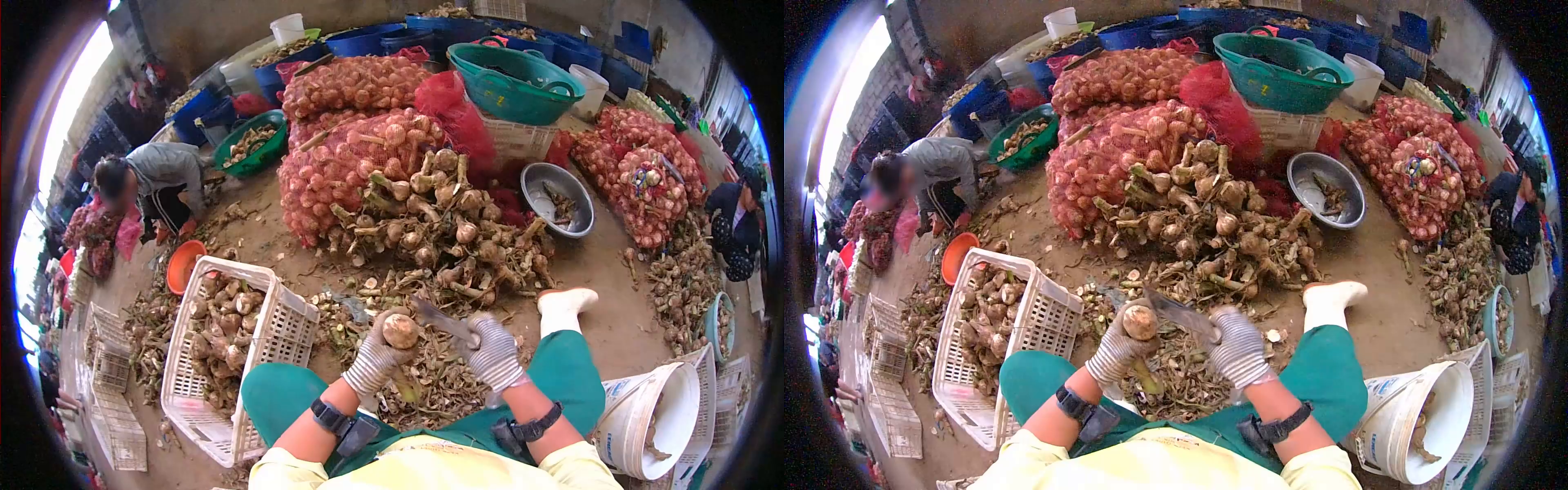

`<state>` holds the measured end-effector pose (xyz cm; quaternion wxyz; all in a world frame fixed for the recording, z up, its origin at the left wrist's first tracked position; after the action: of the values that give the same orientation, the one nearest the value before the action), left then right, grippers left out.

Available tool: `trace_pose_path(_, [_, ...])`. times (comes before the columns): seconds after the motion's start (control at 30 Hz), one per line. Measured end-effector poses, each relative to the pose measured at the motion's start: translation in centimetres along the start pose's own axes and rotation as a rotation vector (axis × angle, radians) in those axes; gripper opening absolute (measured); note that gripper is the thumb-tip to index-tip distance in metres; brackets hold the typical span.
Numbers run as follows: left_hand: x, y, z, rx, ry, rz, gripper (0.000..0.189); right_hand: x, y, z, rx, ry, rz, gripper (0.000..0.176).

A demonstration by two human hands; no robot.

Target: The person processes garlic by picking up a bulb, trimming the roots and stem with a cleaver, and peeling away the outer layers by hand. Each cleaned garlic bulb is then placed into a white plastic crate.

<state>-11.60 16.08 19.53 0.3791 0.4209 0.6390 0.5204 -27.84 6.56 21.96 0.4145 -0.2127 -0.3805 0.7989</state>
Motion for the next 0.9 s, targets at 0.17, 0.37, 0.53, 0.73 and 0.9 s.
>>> trace_pose_path(0.17, [-0.5,-16.7,2.6,0.781,0.084,0.302,0.040,2.1,-4.1,-0.1,0.238,-0.042,0.142,0.016])
trace_pose_path(0.37, [0.7,-7.8,-1.0,0.832,-0.022,0.275,0.047,2.5,-5.2,-2.0,0.332,0.004,0.273,0.013])
trace_pose_path(0.53, [1.8,-8.8,-0.3,0.294,0.035,0.300,0.051,2.0,-2.6,-2.1,0.336,0.094,0.297,0.013])
trace_pose_path(0.73, [0.4,-7.0,-1.9,-0.146,-0.229,-0.238,0.042,1.4,0.3,-2.7,0.351,0.038,0.197,0.014])
trace_pose_path(0.9, [0.4,-5.2,-0.9,0.835,0.298,0.354,0.033,-0.6,12.6,-0.5,-0.038,-0.212,-0.780,0.026])
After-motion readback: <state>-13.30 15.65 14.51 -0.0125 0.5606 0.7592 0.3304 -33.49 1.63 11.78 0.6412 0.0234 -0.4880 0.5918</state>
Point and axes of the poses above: each hand's wrist, its own x-axis away from the middle knuckle, its own z-axis out of the back of the hand, y = z × x, the point moved 7 cm from there along -x, towards the middle knuckle, and after that the axes turned 13 degrees about -z, right-handed, at the moved point
